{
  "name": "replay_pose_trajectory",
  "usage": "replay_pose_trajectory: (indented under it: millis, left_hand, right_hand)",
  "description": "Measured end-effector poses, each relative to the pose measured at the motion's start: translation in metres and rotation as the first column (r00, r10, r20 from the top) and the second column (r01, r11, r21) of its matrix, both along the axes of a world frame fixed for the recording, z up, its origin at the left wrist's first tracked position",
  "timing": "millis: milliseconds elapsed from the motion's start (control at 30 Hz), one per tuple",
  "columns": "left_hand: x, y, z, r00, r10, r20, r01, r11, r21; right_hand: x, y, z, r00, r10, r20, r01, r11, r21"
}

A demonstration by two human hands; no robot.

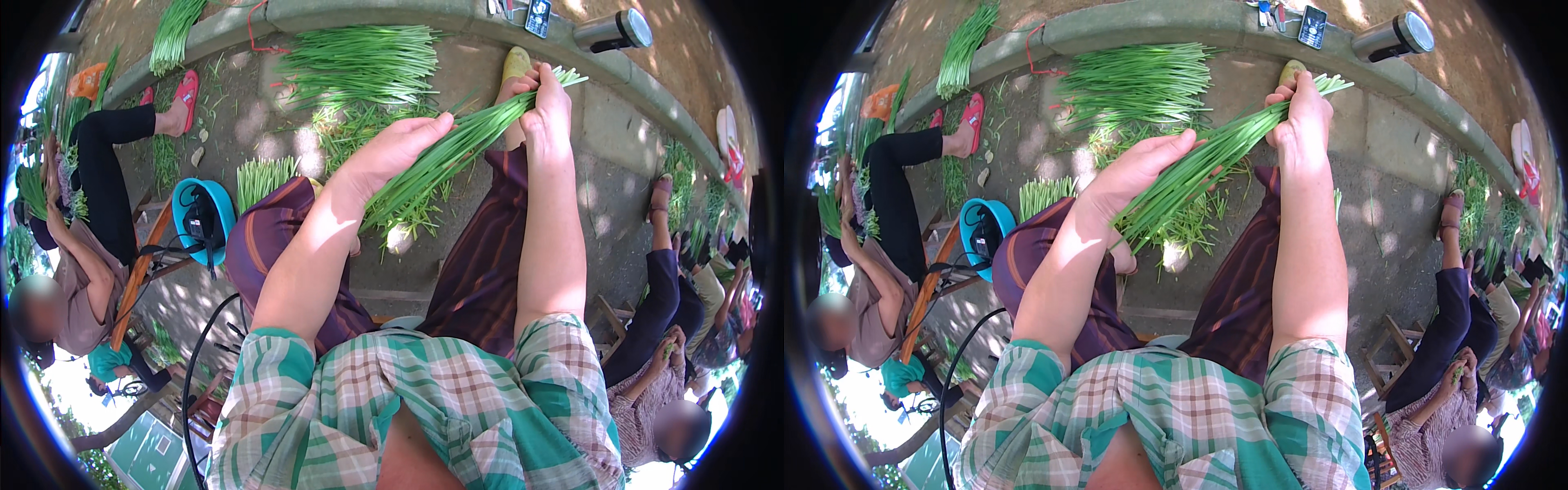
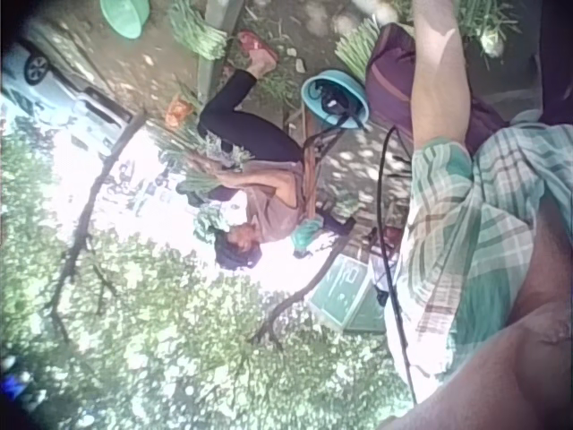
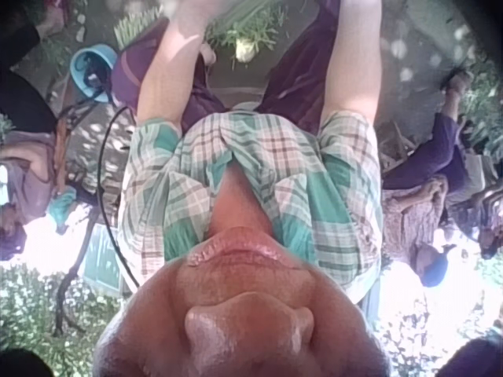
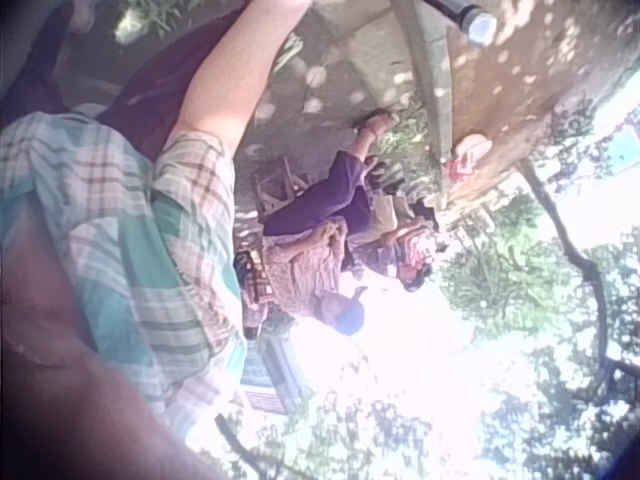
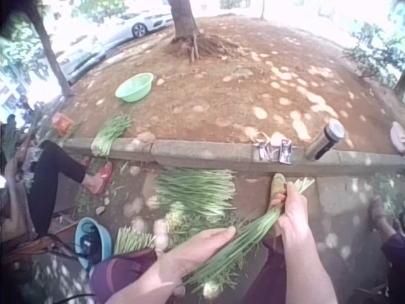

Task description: The person sorts long green stems by hand, picking through a bunch to remove individual strands and placing the stems into a separate pile on the ground while sitting outdoors.

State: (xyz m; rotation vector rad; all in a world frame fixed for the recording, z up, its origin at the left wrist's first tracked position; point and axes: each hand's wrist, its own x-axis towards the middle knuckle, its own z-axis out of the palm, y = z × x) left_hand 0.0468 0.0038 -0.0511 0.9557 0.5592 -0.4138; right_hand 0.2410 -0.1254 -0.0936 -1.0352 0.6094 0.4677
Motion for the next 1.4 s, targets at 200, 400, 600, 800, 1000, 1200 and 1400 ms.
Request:
replay_pose_trajectory:
  millis: [200, 400, 600, 800, 1000, 1200, 1400]
  left_hand:
    - [0.000, -0.001, -0.010, 0.984, 0.117, 0.135, -0.178, 0.638, 0.749]
    - [0.001, -0.004, 0.032, 0.883, 0.007, 0.470, -0.455, 0.267, 0.850]
    - [-0.017, -0.029, 0.043, 0.945, -0.176, 0.274, -0.223, 0.263, 0.938]
    - [-0.020, -0.030, 0.030, 0.965, -0.204, 0.163, -0.124, 0.190, 0.974]
    - [-0.019, -0.029, 0.028, 0.954, -0.196, 0.228, -0.176, 0.253, 0.951]
    - [-0.019, -0.030, 0.032, 0.942, -0.172, 0.288, -0.227, 0.304, 0.925]
    - [-0.012, -0.028, 0.035, 0.890, -0.080, 0.449, -0.427, 0.204, 0.881]
  right_hand:
    - [0.001, 0.000, 0.006, 1.000, -0.017, -0.004, 0.017, 0.999, -0.045]
    - [0.000, -0.002, 0.007, 0.999, 0.003, 0.035, -0.001, 0.997, -0.076]
    - [0.003, -0.004, -0.006, 0.999, 0.003, 0.044, -0.004, 1.000, 0.025]
    - [0.001, -0.004, -0.008, 0.996, 0.034, 0.088, -0.036, 0.999, 0.016]
    - [0.002, -0.003, -0.009, 0.996, 0.019, 0.090, -0.017, 0.999, -0.027]
    - [0.002, -0.004, -0.007, 0.997, 0.021, 0.078, -0.017, 0.999, -0.052]
    - [0.001, -0.002, -0.008, 0.999, -0.036, 0.030, 0.036, 0.999, 0.019]
